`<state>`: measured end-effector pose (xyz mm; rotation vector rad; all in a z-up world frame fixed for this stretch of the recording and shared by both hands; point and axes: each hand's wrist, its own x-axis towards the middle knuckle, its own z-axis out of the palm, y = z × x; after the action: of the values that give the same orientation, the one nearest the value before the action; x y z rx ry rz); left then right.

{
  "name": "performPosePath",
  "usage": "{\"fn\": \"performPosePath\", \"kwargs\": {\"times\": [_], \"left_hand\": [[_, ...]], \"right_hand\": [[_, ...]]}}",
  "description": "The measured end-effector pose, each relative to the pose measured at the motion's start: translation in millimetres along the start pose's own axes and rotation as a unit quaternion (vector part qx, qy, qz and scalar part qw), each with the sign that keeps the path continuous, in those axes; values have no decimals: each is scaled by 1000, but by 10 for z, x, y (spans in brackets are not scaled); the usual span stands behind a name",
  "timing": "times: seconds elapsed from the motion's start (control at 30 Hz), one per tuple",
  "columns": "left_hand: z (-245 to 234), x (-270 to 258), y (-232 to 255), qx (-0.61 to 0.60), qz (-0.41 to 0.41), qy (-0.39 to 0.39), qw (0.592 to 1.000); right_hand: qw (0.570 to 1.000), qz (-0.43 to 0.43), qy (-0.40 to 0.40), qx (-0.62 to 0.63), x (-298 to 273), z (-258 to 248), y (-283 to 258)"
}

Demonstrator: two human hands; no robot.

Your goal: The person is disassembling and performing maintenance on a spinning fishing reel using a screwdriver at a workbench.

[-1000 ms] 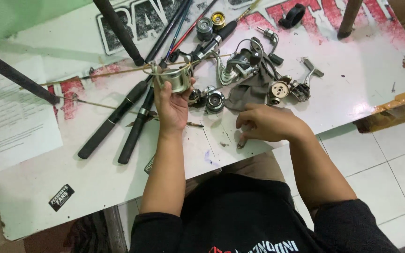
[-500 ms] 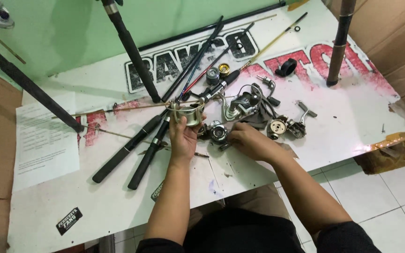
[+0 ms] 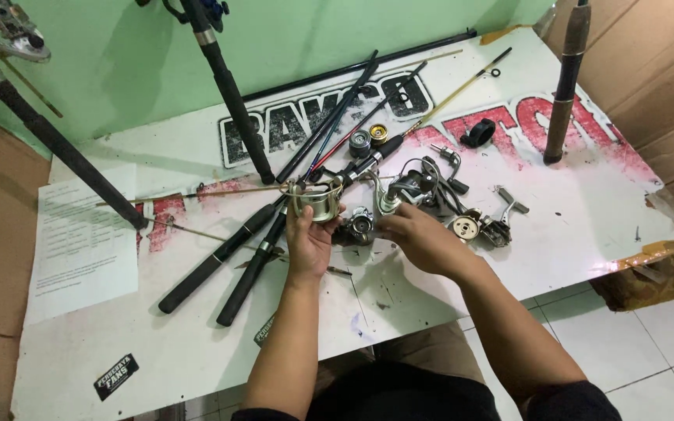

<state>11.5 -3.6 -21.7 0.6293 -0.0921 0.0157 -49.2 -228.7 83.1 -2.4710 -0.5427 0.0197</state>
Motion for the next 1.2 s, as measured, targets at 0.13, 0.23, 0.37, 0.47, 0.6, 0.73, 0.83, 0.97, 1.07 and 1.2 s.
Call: {"fn": "performPosePath", "kwargs": {"times": [0.13, 0.23, 0.37, 0.47, 0.6, 0.73, 0.83, 0.97, 1.07, 1.2], "left_hand": [[85, -12, 27, 7, 0, -7, 1000], [59, -6, 12, -8, 1, 0, 1000], [-10, -1, -38, 8, -11, -3, 1000], [-51, -10, -58, 4, -14, -4, 1000], [-109, 19, -90, -15, -15, 4, 1000], [24, -37, 3, -31, -33, 37, 998], [206, -88, 127, -12, -32, 49, 998], [157, -48, 85, 11, -44, 77, 996], [124, -48, 39, 10, -44, 78, 996], [97, -42, -21, 13, -24, 60, 998]], "right_hand": [[997, 15, 27, 75, -22, -75, -84], [982, 44, 85, 160, 15, -130, -214], [915, 35, 144, 376, 37, -90, -271], [881, 16, 131, 453, 43, -27, -279], [895, -4, 132, 426, 78, 160, -275], [893, -10, 137, 430, 84, 198, -259], [898, -14, 155, 412, 39, 195, -261], [916, 20, 205, 344, -99, 206, -315], [924, 44, 221, 310, -169, 268, -303], [922, 58, 228, 308, -217, 307, -348]]}}
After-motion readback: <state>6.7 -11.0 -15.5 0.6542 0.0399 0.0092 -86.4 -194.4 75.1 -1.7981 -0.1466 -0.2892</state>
